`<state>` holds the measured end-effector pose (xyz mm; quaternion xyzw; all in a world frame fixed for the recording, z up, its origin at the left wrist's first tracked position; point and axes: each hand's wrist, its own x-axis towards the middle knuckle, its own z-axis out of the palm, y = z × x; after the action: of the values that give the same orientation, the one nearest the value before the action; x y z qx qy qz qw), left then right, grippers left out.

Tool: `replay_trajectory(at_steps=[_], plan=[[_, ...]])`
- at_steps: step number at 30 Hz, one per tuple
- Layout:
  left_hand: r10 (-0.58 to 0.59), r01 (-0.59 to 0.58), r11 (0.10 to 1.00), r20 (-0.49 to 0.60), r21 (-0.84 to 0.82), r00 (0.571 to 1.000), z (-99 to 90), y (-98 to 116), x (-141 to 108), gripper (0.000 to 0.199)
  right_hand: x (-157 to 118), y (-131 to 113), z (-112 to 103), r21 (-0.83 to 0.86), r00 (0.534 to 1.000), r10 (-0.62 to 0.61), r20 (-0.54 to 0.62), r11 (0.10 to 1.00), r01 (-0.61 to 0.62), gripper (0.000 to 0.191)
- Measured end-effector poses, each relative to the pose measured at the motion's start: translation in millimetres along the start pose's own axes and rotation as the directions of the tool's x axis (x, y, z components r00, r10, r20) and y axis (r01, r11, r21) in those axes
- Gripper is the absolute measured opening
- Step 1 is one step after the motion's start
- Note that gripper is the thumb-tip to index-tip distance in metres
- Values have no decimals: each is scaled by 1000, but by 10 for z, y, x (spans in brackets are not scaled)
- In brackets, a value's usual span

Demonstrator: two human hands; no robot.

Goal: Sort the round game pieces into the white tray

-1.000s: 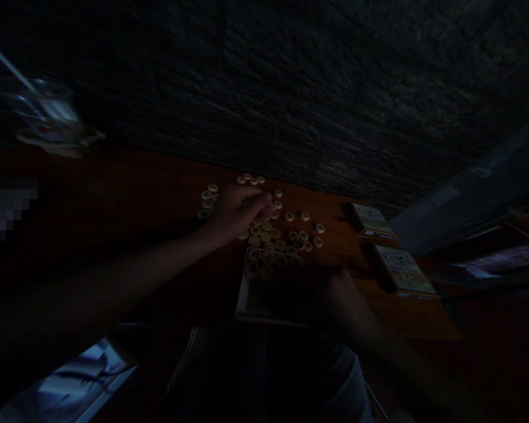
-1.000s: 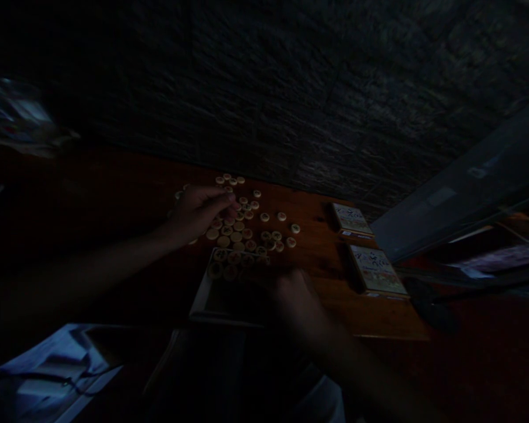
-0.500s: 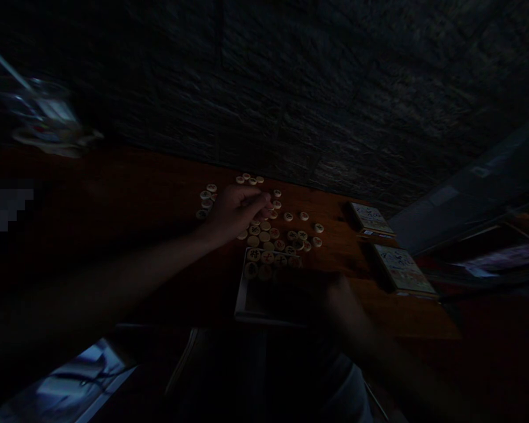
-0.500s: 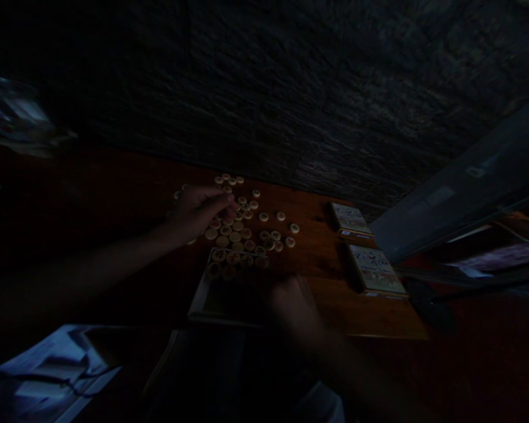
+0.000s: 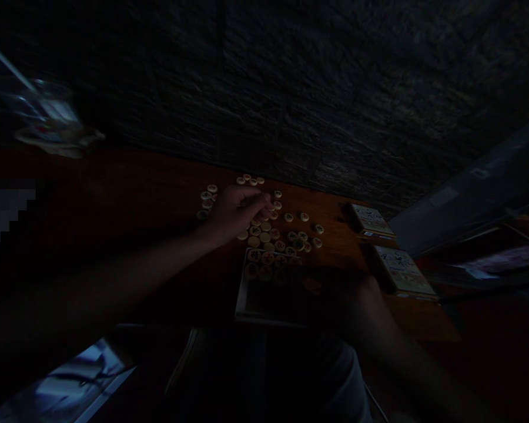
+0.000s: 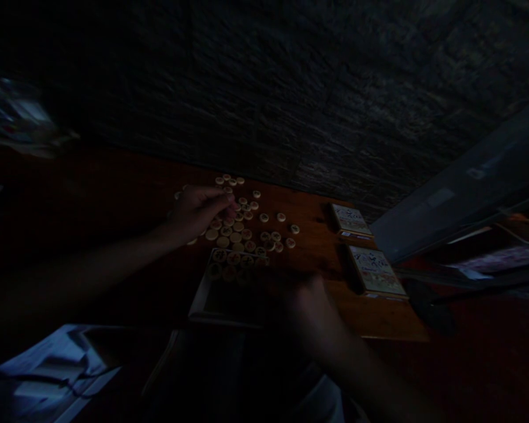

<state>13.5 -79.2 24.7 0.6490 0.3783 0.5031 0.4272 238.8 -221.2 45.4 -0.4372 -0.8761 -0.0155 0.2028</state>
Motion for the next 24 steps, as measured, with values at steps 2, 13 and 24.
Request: replay_trajectory(at_steps=[2, 13, 24], plan=[[0, 0, 1000, 2, 10, 1000, -5, -1, 0, 26, 33, 5, -89, 5, 998, 30, -59, 1000, -29, 26], [79, -73, 991, -45, 115, 996, -17, -76, 35, 23, 1095, 1059, -86, 421, 875, 444, -193, 843, -335, 24], [208, -160, 879, -61, 449, 976, -165, -106, 179, 26, 921, 1255, 467, 387, 892, 423, -158, 858, -338, 27]])
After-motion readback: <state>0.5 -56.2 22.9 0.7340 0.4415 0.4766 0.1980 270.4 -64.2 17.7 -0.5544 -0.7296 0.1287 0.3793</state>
